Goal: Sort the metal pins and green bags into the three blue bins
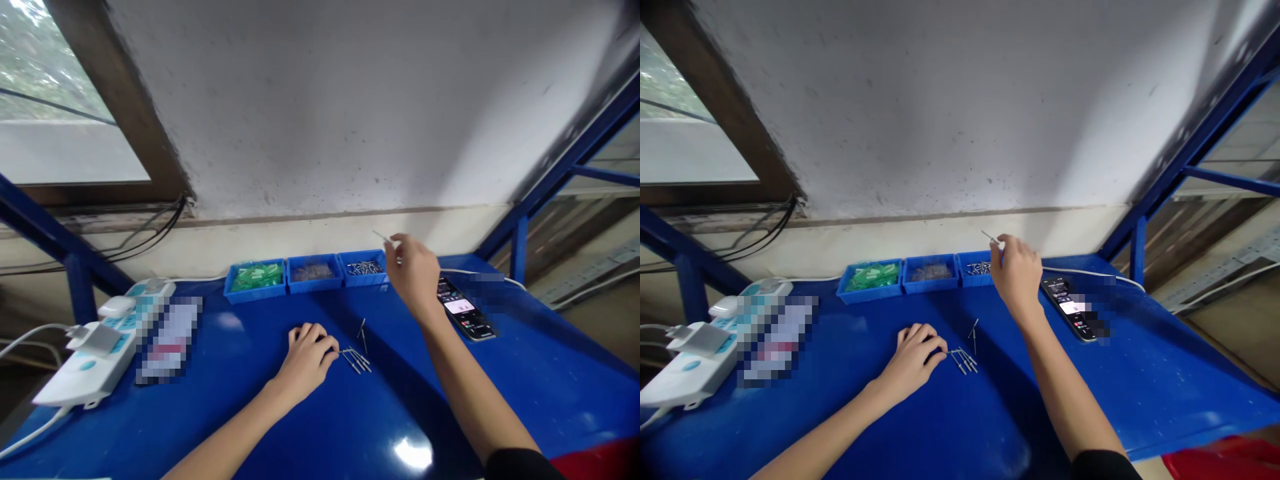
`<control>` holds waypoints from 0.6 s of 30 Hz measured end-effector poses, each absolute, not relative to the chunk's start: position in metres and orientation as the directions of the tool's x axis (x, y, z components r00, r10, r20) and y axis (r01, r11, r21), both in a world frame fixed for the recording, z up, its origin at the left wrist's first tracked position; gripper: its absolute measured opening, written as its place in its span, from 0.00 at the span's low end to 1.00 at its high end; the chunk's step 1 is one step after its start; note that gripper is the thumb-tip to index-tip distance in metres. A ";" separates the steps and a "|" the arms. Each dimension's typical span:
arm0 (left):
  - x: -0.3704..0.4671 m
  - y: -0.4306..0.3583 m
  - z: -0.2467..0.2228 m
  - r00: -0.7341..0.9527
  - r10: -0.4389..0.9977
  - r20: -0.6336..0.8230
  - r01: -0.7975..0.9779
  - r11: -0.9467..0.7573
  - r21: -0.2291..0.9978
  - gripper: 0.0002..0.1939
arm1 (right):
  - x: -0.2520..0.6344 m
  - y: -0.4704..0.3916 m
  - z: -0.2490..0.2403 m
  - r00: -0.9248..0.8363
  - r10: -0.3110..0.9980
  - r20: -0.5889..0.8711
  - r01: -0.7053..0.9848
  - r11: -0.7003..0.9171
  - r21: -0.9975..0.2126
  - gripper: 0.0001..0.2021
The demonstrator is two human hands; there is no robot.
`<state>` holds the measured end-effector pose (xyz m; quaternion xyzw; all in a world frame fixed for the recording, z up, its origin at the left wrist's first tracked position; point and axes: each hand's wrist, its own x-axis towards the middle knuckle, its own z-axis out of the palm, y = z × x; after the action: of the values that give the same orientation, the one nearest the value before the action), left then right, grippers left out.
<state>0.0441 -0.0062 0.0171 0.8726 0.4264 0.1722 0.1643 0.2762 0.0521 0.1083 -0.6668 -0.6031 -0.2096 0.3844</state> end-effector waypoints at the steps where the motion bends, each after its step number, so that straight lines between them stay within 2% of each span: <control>1: 0.047 -0.007 0.015 0.578 0.799 0.163 0.692 -0.586 0.421 0.06 | 0.277 0.051 0.101 0.138 0.773 0.620 0.977 -0.004 -0.213 0.13; 3: 0.049 -0.009 0.011 0.567 0.805 0.173 0.704 -0.583 0.406 0.08 | 0.273 0.041 0.083 -0.045 0.930 0.364 0.981 0.110 -0.159 0.13; 5: 0.050 -0.008 0.007 0.528 0.830 0.181 0.719 -0.550 0.424 0.08 | 0.260 0.023 0.063 -0.308 0.916 0.257 0.908 0.363 -0.207 0.13; 6: 0.049 -0.007 0.006 0.501 0.847 0.178 0.724 -0.522 0.451 0.08 | 0.251 0.012 0.054 -0.375 0.895 0.240 0.878 0.426 -0.218 0.12; 9: 0.045 -0.003 0.003 0.431 0.888 0.161 0.699 -0.442 0.562 0.09 | 0.228 -0.013 0.036 -0.463 0.841 0.278 0.827 0.523 -0.205 0.07; 14: 0.040 -0.004 0.008 0.411 0.886 0.216 0.600 -0.441 0.667 0.06 | 0.227 -0.013 0.044 -0.495 0.799 0.342 0.800 0.573 -0.181 0.09; 16: 0.040 -0.012 0.015 0.443 0.870 0.219 0.597 -0.468 0.651 0.05 | 0.241 -0.003 0.061 -0.444 0.751 0.489 0.792 0.584 -0.178 0.08; 18: 0.042 -0.021 0.022 0.527 0.826 0.201 0.599 -0.529 0.602 0.10 | 0.258 0.012 0.078 -0.266 0.663 0.700 0.840 0.516 -0.170 0.08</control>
<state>0.0416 -0.0215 0.0217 0.8409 0.4236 0.2391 0.2372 0.2575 0.0125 0.0782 -0.4776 -0.7866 -0.1187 0.3729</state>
